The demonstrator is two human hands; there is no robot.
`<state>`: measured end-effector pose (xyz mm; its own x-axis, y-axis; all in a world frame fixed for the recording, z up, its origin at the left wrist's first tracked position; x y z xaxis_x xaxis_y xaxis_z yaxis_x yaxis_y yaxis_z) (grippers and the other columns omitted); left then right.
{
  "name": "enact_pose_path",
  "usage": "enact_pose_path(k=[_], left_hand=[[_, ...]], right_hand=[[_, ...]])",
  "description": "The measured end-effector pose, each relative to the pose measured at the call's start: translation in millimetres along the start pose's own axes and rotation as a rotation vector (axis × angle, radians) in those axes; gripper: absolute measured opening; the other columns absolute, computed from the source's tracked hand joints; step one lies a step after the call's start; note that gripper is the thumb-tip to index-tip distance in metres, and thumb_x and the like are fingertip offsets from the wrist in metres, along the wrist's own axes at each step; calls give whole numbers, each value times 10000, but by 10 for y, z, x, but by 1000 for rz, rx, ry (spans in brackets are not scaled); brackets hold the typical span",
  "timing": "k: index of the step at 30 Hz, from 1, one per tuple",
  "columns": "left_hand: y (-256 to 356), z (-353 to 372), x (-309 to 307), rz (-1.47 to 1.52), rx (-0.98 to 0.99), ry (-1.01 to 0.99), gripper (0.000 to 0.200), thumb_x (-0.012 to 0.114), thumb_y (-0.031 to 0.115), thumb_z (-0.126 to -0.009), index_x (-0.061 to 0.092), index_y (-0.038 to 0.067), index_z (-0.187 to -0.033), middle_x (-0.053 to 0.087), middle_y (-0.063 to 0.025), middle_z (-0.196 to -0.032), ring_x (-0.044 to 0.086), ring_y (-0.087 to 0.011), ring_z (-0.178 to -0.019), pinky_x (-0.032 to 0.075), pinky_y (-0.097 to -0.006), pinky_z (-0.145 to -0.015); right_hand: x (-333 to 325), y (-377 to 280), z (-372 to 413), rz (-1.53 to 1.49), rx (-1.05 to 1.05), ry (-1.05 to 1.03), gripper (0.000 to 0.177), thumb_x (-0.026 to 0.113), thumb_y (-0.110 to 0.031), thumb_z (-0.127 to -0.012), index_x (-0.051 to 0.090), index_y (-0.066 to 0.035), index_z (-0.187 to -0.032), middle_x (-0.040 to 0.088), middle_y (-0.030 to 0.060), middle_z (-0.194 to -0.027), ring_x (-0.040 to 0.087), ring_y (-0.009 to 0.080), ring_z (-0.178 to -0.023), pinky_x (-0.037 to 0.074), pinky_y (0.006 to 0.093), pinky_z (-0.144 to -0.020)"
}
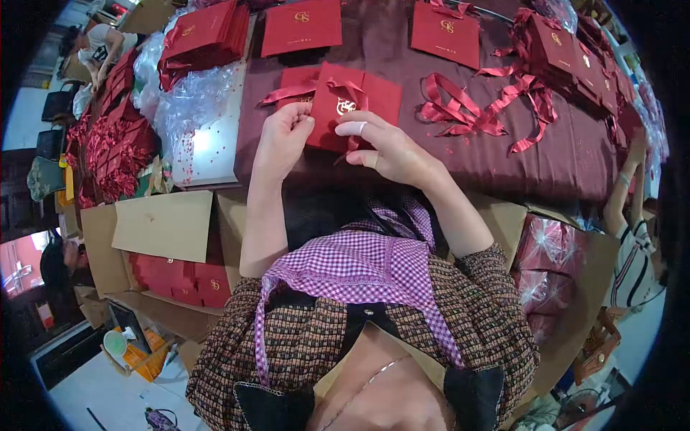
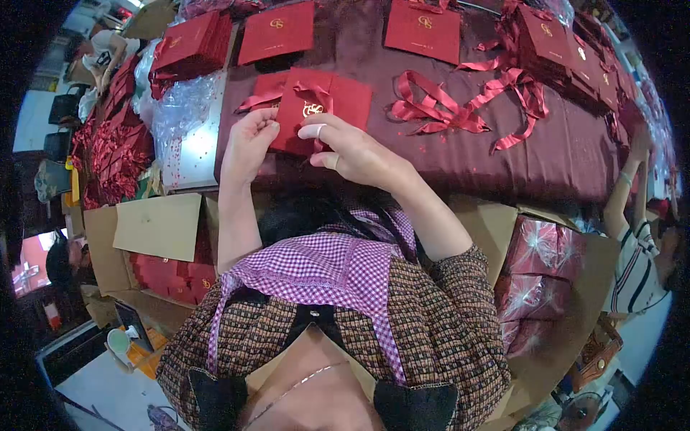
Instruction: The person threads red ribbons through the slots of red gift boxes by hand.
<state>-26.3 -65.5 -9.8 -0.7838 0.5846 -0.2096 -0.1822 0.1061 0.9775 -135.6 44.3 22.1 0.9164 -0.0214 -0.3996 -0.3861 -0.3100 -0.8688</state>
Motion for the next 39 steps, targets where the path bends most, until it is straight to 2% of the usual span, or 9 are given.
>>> enact_pose_path(k=[4,7,11,14,16,17,20,24,39], left_hand=[[-37,3,23,10,-54,-43,255,547,7,-880,586,-51,-1125,638,-46,-952,576,-85,-852,462,-221,-781],[45,24,23,67,-19,13,208,571,25,-869,612,-50,-1057,621,-2,-845,550,-62,-754,456,-210,-706],[-137,-29,-38,18,-11,19,219,583,31,-862,608,-56,-1062,627,-14,-849,559,-69,-764,464,-220,-714],[-122,-24,-31,28,-21,16,234,593,38,-859,604,-61,-1070,632,-28,-852,565,-77,-770,468,-226,-713],[-108,-22,-19,12,-18,11,241,597,42,-857,603,-61,-1075,632,-35,-851,566,-80,-771,470,-228,-714],[-123,-26,-14,12,-17,11,241,597,42,-857,603,-61,-1075,632,-35,-851,566,-80,-771,470,-228,-714],[-134,-22,-3,46,-9,18,251,599,39,-856,597,-65,-1084,631,-37,-853,567,-82,-777,471,-229,-718],[110,52,61,38,-9,-25,259,594,17,-852,585,-63,-1098,619,-26,-871,563,-77,-789,467,-221,-729],[196,139,92,6,50,-66,298,611,-15,-827,564,-60,-1117,567,-15,-889,520,-77,-805,459,-217,-737]], right_hand=[[-67,54,72,63,9,13,393,668,-1,-782,553,-49,-1154,477,140,-1318,476,296,-1231,429,348,-968],[-85,115,122,123,-45,50,307,664,4,-783,584,-38,-1076,493,148,-1292,494,300,-1207,449,350,-942],[-69,-7,128,216,-148,84,214,657,7,-789,607,-31,-994,523,149,-1243,529,297,-1157,468,347,-909],[-196,3,113,127,-115,217,156,646,6,-803,620,-29,-953,617,126,-1046,609,269,-999,491,326,-839],[-261,104,100,29,46,263,175,663,-3,-784,616,-47,-948,624,128,-941,596,284,-951,479,349,-806],[-299,-22,60,25,-16,291,160,656,-16,-795,615,-47,-947,617,129,-896,599,284,-909,474,352,-789],[-218,-56,-9,127,-71,221,154,645,-12,-816,627,-29,-968,622,119,-907,620,253,-874,482,319,-763],[-173,-40,-62,182,-111,310,111,649,-82,-810,588,-46,-896,609,128,-839,592,314,-856,448,397,-782],[-146,-185,-193,400,-89,274,102,636,-83,-807,563,-38,-862,617,145,-815,592,334,-786,447,409,-717]])
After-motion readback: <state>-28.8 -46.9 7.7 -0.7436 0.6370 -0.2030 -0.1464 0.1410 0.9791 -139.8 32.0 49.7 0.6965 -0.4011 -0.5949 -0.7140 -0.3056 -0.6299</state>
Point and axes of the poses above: each hand's wrist, its own z-axis away from the middle knuckle, its own x-axis out of the palm, y = z × x, the point moved 10 cm from there along -z, towards the middle knuckle
